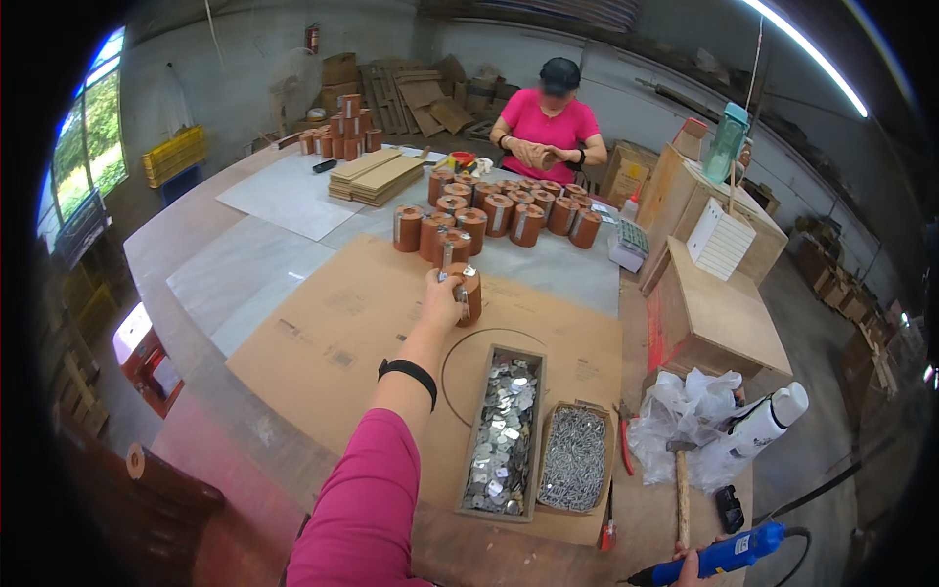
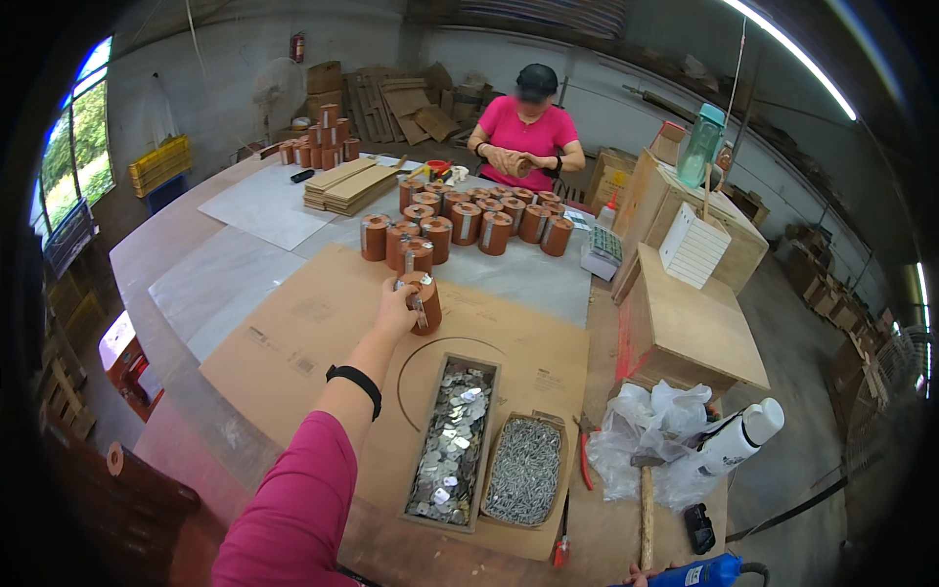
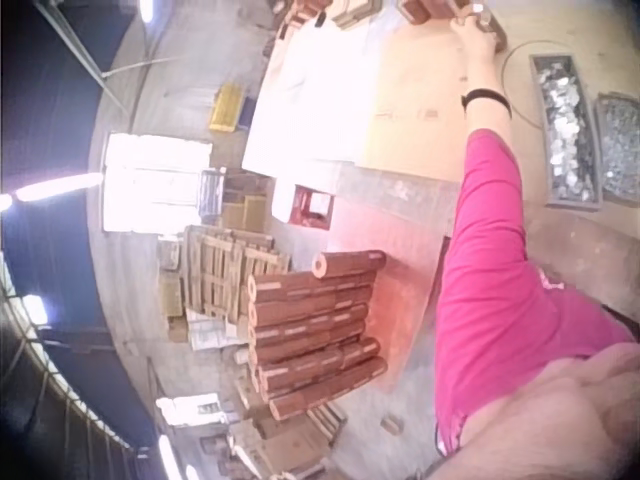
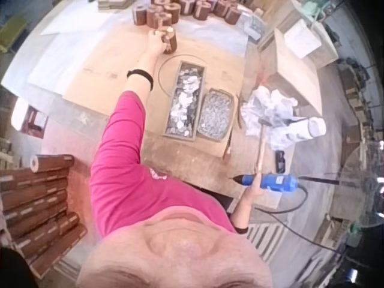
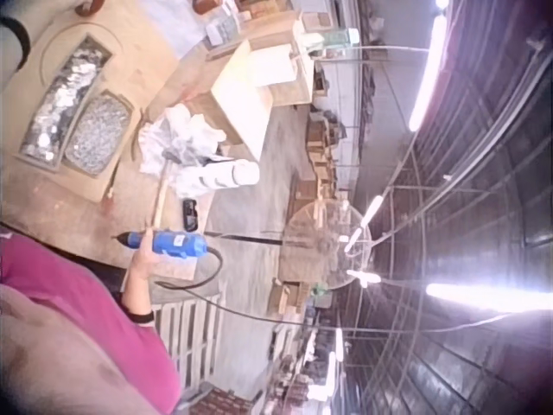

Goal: Assembling small metal components onto wooden or bamboo cylinders using a power screwdriver.

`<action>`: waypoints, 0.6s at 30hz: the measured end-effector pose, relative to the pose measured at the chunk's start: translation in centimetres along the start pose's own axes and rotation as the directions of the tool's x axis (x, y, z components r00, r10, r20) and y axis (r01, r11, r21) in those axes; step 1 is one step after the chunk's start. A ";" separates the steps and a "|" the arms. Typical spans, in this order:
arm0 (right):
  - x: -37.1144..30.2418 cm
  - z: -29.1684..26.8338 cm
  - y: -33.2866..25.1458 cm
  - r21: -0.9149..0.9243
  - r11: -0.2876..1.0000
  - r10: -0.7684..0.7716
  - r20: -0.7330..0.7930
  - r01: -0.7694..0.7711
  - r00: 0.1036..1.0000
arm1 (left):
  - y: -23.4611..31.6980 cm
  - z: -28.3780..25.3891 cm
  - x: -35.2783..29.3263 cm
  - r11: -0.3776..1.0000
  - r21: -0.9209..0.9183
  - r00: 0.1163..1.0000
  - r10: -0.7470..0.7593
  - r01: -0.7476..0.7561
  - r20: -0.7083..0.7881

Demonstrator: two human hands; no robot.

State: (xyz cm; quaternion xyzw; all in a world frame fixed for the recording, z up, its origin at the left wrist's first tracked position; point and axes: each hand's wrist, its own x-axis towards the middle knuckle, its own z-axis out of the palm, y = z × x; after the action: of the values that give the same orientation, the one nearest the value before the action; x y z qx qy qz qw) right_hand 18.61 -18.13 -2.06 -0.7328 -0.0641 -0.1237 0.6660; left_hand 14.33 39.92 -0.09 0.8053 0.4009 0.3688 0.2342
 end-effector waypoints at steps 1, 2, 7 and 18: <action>0.1 -0.1 0.2 -0.010 1.000 0.011 -0.004 -0.011 1.000 | -0.3 1.1 0.4 1.000 0.009 1.000 0.010 -0.010 0.014; 0.2 -0.3 0.7 -0.013 1.000 0.014 -0.010 -0.014 1.000 | -0.6 2.2 0.4 1.000 0.007 1.000 0.012 -0.012 0.021; 0.8 -1.1 2.2 0.102 0.994 0.033 -0.056 -0.027 0.998 | 1.6 2.5 -0.5 0.974 -0.027 0.973 -0.225 0.224 -0.059; 1.3 2.6 -0.6 -0.105 0.826 0.557 0.301 -0.554 0.774 | -3.0 4.0 3.0 0.704 -0.307 0.751 -0.489 0.640 0.444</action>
State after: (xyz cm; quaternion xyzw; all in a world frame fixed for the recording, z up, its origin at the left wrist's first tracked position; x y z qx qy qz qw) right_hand 19.93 -15.62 -1.36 -0.7325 0.0489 0.1977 0.6496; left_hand 17.29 43.79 -3.40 0.6150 0.4917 0.2182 0.5765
